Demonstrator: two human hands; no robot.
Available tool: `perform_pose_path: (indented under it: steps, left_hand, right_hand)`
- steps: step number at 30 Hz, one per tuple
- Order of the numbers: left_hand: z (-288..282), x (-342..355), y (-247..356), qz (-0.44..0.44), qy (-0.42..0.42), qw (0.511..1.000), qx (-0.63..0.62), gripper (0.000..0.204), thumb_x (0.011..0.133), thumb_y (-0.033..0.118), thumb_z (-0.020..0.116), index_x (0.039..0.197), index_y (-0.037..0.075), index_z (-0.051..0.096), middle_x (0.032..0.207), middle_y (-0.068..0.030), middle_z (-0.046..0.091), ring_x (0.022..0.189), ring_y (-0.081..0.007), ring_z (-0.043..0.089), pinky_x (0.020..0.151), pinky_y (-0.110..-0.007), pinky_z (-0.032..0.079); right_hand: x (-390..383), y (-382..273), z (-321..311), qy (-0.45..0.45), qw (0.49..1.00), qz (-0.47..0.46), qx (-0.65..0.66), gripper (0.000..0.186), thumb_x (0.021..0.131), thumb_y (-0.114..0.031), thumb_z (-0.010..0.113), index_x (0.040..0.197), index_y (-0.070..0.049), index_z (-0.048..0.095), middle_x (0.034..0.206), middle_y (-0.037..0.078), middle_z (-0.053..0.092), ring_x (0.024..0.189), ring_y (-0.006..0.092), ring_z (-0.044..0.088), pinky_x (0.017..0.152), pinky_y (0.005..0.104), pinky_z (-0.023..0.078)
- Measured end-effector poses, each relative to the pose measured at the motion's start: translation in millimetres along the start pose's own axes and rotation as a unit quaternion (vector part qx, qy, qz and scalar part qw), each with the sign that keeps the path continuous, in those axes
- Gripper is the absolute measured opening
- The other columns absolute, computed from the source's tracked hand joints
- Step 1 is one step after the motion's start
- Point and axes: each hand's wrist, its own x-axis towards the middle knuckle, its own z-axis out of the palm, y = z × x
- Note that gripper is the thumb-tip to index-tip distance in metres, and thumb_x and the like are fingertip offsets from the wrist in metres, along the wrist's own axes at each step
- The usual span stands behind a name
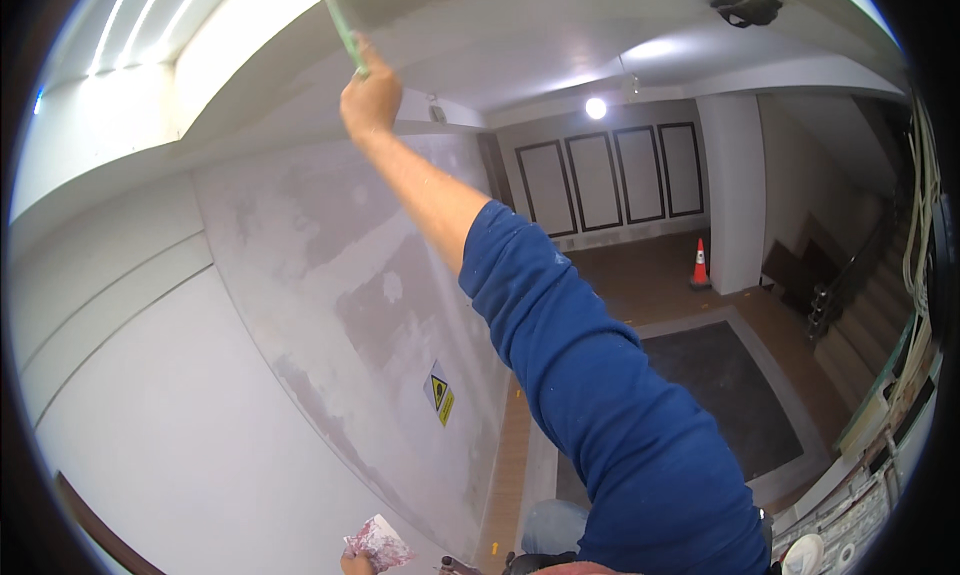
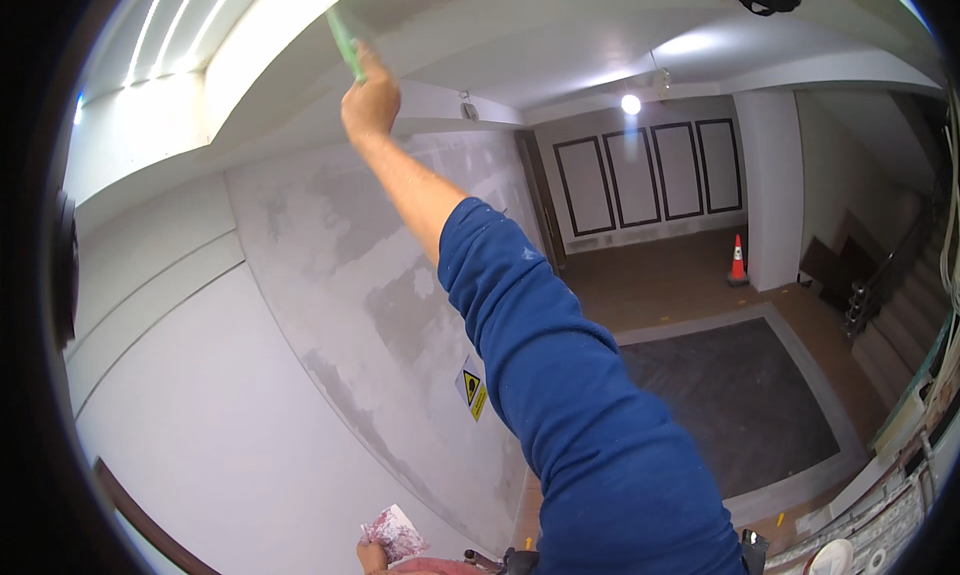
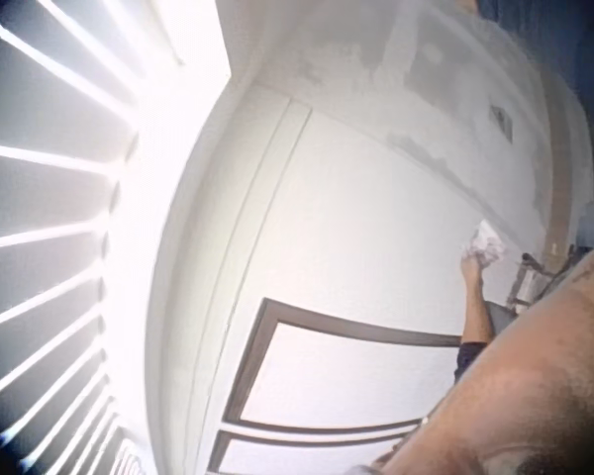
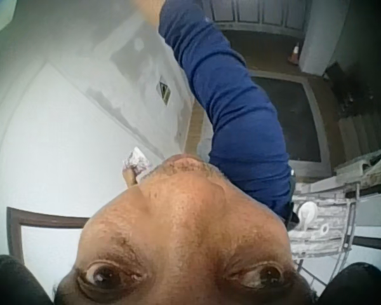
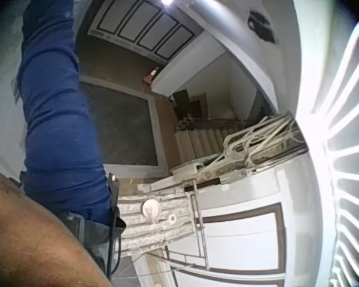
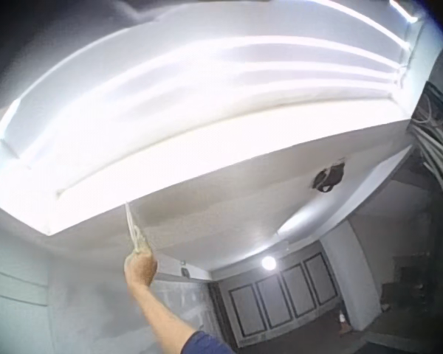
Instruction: The person applies plaster to a wall using a trowel and hawk. They repeatedly scoop plaster from a bucket, spread it on the wall, and smooth the surface. The person moves along scaffolding to reach different sections of the wall.
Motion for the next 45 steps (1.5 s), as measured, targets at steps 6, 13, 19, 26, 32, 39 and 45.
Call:
perform_pose_path:
  steps: [6, 13, 19, 26, 32, 39, 45]
  left_hand:
    - [-17, -5, -9, 0.014, 0.013, 0.997, 0.079, 0.030, 0.096, 0.030, 0.053, 0.105, 0.004, 0.061, 0.085, -0.0125, 0.067, 0.074, -0.0269, 0.067, 0.065, -0.045, 0.055]
    - [-3, 8, -23, 0.065, -0.022, 0.974, 0.217, 0.029, 0.096, 0.030, 0.052, 0.101, 0.004, 0.062, 0.084, -0.0119, 0.067, 0.074, -0.0261, 0.066, 0.065, -0.044, 0.055]
    - [0, 3, -30, 0.086, -0.025, 0.945, 0.314, 0.028, 0.096, 0.030, 0.052, 0.098, 0.004, 0.063, 0.082, -0.0113, 0.067, 0.074, -0.0254, 0.066, 0.065, -0.043, 0.054]
    - [1, 9, -45, 0.112, -0.039, 0.924, 0.365, 0.028, 0.096, 0.029, 0.051, 0.095, 0.004, 0.065, 0.081, -0.0107, 0.067, 0.074, -0.0245, 0.065, 0.065, -0.042, 0.054]
    - [0, -3, -42, 0.115, -0.032, 0.907, 0.404, 0.029, 0.096, 0.029, 0.051, 0.092, 0.004, 0.066, 0.080, -0.0102, 0.067, 0.074, -0.0238, 0.065, 0.065, -0.041, 0.053]
    - [-4, 4, -57, 0.143, -0.046, 0.890, 0.430, 0.030, 0.096, 0.029, 0.050, 0.088, 0.005, 0.067, 0.078, -0.0096, 0.067, 0.074, -0.0229, 0.065, 0.065, -0.040, 0.052]
    - [4, 4, -63, 0.093, -0.025, 0.933, 0.346, 0.032, 0.095, 0.030, 0.051, 0.081, 0.007, 0.068, 0.076, -0.0104, 0.068, 0.072, -0.0240, 0.065, 0.063, -0.041, 0.052]
  right_hand:
    - [74, -3, -117, 0.207, 0.944, 0.221, 0.131, 0.031, 0.089, -0.005, 0.048, 0.111, 0.016, 0.055, 0.107, 0.027, 0.063, 0.101, 0.0345, 0.064, 0.092, 0.0433, 0.049]
    - [237, -60, -212, 0.229, 0.956, 0.122, -0.140, 0.026, 0.085, -0.008, 0.055, 0.091, 0.015, 0.065, 0.088, 0.036, 0.066, 0.085, 0.0456, 0.068, 0.073, 0.0485, 0.053]
    - [145, -32, -197, 0.117, 0.982, 0.140, 0.046, 0.025, 0.081, -0.002, 0.054, 0.102, 0.012, 0.057, 0.094, 0.020, 0.066, 0.089, 0.0282, 0.066, 0.079, 0.0391, 0.053]
    - [258, -5, -280, 0.227, 0.959, 0.135, -0.107, 0.029, 0.085, -0.012, 0.055, 0.086, 0.015, 0.065, 0.085, 0.035, 0.066, 0.082, 0.0464, 0.068, 0.069, 0.0498, 0.053]
    - [138, 4, -200, 0.049, 0.991, 0.044, -0.116, 0.032, 0.087, -0.010, 0.055, 0.115, 0.006, 0.057, 0.114, 0.027, 0.062, 0.108, 0.0384, 0.062, 0.093, 0.0481, 0.049]
    - [303, 47, -393, 0.360, 0.921, 0.151, 0.008, 0.033, 0.085, -0.007, 0.053, 0.114, 0.008, 0.059, 0.097, 0.022, 0.067, 0.082, 0.0330, 0.067, 0.076, 0.0448, 0.053]
    - [293, 59, -307, 0.322, 0.917, 0.055, -0.231, 0.027, 0.087, -0.017, 0.057, 0.089, 0.008, 0.068, 0.088, 0.031, 0.068, 0.086, 0.0442, 0.068, 0.075, 0.0501, 0.052]
